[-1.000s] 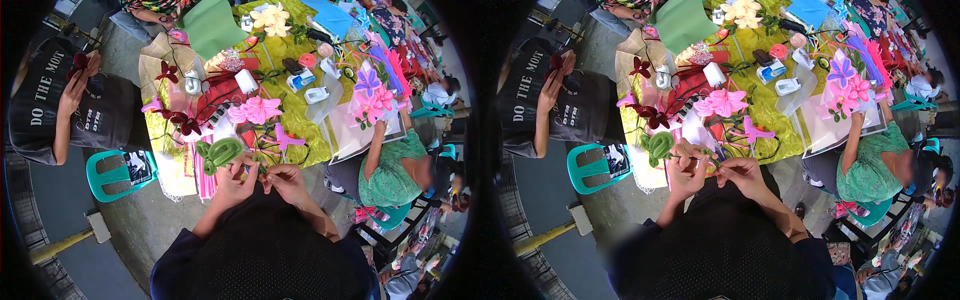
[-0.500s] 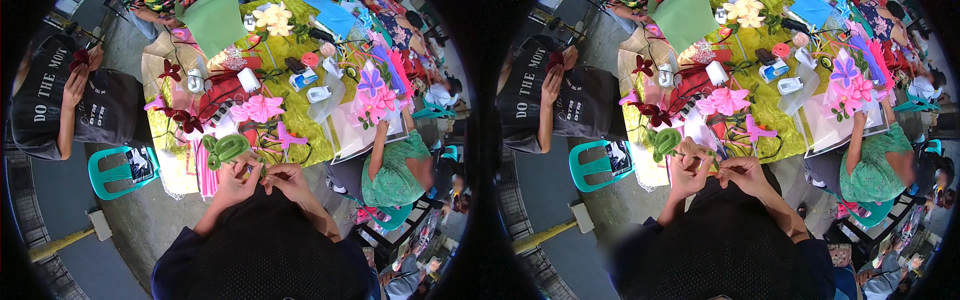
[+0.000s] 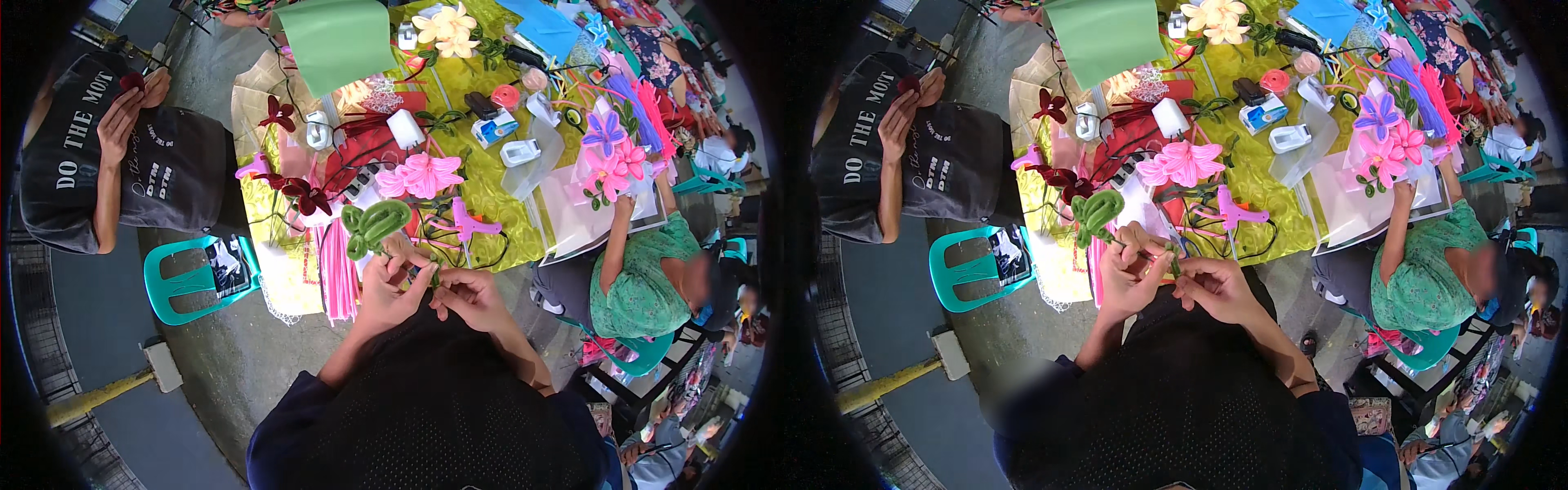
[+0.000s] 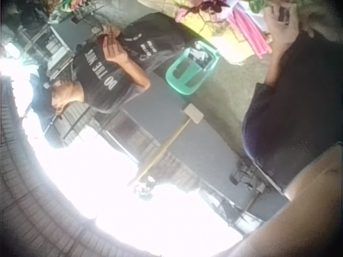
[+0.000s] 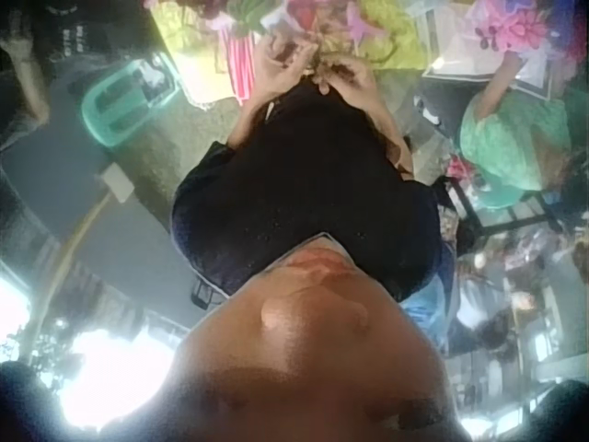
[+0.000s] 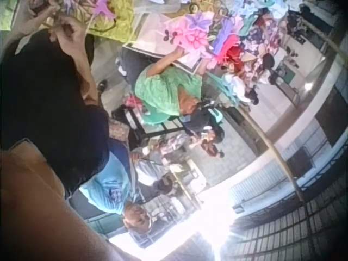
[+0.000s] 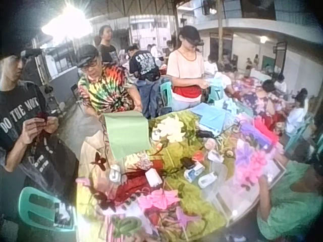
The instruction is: The person assembles artificial flowers by cutting fabric with scissors, applying hot glue to components, and attaching green leaves to a pink blossom.
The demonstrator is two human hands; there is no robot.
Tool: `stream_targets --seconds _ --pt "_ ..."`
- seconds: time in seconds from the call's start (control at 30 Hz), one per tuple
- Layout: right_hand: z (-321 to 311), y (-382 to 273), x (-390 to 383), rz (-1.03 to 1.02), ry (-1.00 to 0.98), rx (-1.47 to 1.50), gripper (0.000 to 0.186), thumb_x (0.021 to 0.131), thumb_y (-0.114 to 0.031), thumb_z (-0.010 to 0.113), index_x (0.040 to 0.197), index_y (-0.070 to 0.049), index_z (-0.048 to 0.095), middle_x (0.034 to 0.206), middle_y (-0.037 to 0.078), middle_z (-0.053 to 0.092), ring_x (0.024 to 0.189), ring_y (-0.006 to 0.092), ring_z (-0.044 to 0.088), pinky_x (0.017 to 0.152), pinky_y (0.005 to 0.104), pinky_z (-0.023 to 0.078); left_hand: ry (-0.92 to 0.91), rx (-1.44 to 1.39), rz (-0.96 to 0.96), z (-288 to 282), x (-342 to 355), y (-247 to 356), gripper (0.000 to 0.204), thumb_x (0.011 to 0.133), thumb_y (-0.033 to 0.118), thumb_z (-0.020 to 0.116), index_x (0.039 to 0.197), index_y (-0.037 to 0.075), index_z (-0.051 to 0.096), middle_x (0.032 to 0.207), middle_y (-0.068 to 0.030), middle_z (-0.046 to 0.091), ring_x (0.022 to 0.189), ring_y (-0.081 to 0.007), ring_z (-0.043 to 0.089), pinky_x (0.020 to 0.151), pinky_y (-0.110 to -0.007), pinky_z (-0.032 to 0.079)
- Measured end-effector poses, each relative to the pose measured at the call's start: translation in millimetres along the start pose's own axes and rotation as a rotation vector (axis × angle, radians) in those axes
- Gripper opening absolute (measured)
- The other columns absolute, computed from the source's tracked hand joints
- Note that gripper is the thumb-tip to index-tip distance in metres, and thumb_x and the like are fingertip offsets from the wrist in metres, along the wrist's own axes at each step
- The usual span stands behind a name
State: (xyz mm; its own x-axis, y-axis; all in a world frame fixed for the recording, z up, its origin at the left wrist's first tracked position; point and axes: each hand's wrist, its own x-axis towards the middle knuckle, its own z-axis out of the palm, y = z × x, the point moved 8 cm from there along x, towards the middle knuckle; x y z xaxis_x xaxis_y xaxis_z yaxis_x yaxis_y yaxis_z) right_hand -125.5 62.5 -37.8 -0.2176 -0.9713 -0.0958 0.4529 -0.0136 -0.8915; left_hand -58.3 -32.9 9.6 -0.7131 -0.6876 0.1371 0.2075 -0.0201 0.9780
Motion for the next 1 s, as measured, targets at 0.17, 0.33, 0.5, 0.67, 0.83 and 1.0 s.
stream_targets --seconds 0.17,0.33,0.5,0.67,0.83,1.0 --pt "-3 -9 3 -0.152 0.088 0.004 0.015 0.087 0.001 0.053 0.100 0.006 0.056 0.081 0.007 0.061 0.072 0.0104 0.059 0.063 0.0215 0.048 -0.038 -0.128 -0.015 -1 1 -2 0.034 0.078 -0.013 0.057 0.072 0.005 0.029 0.086 -0.0091 0.052 0.086 -0.0149 0.057 0.070 -0.024 0.049" --pt "-3 -8 4 -0.119 0.117 -0.080 0.011 0.086 0.002 0.054 0.095 0.006 0.059 0.081 0.006 0.061 0.075 0.0100 0.059 0.066 0.0217 0.048 -0.061 -0.021 -0.013 2 0 3 0.030 0.077 -0.012 0.058 0.073 0.004 0.033 0.085 -0.0085 0.053 0.084 -0.0152 0.058 0.070 -0.024 0.049" --pt "0 -15 3 -0.149 0.156 -0.157 0.008 0.086 0.001 0.054 0.089 0.006 0.059 0.080 0.006 0.060 0.072 0.0095 0.058 0.063 0.0204 0.046 -0.060 0.032 -0.023 0 -1 -1 0.030 0.078 -0.012 0.058 0.073 0.004 0.033 0.084 -0.0090 0.054 0.087 -0.0168 0.059 0.072 -0.026 0.049" --pt "2 -13 4 -0.091 0.086 -0.193 0.008 0.085 -0.002 0.057 0.088 0.006 0.059 0.080 0.005 0.058 0.069 0.0090 0.057 0.062 0.0199 0.046 -0.074 -0.144 -0.128 -1 4 -3 0.036 0.077 -0.012 0.059 0.072 0.007 0.029 0.083 -0.0097 0.055 0.092 -0.0175 0.061 0.074 -0.026 0.050" --pt "-2 -10 4 -0.076 0.014 -0.187 0.008 0.086 -0.002 0.057 0.089 0.004 0.059 0.080 0.005 0.057 0.069 0.0087 0.057 0.061 0.0197 0.046 -0.122 -0.055 -0.122 -9 11 -4 0.044 0.073 -0.017 0.059 0.072 0.009 0.025 0.076 -0.0104 0.056 0.088 -0.0251 0.064 0.069 -0.028 0.054" --pt "0 -17 7 -0.119 0.025 -0.249 0.006 0.085 -0.002 0.057 0.085 0.003 0.059 0.075 0.005 0.057 0.065 0.0081 0.055 0.056 0.0212 0.043 -0.133 0.034 -0.140 -8 15 -2 0.042 0.075 -0.014 0.060 0.068 0.008 0.025 0.080 -0.0119 0.060 0.083 -0.0173 0.062 0.064 -0.025 0.052"
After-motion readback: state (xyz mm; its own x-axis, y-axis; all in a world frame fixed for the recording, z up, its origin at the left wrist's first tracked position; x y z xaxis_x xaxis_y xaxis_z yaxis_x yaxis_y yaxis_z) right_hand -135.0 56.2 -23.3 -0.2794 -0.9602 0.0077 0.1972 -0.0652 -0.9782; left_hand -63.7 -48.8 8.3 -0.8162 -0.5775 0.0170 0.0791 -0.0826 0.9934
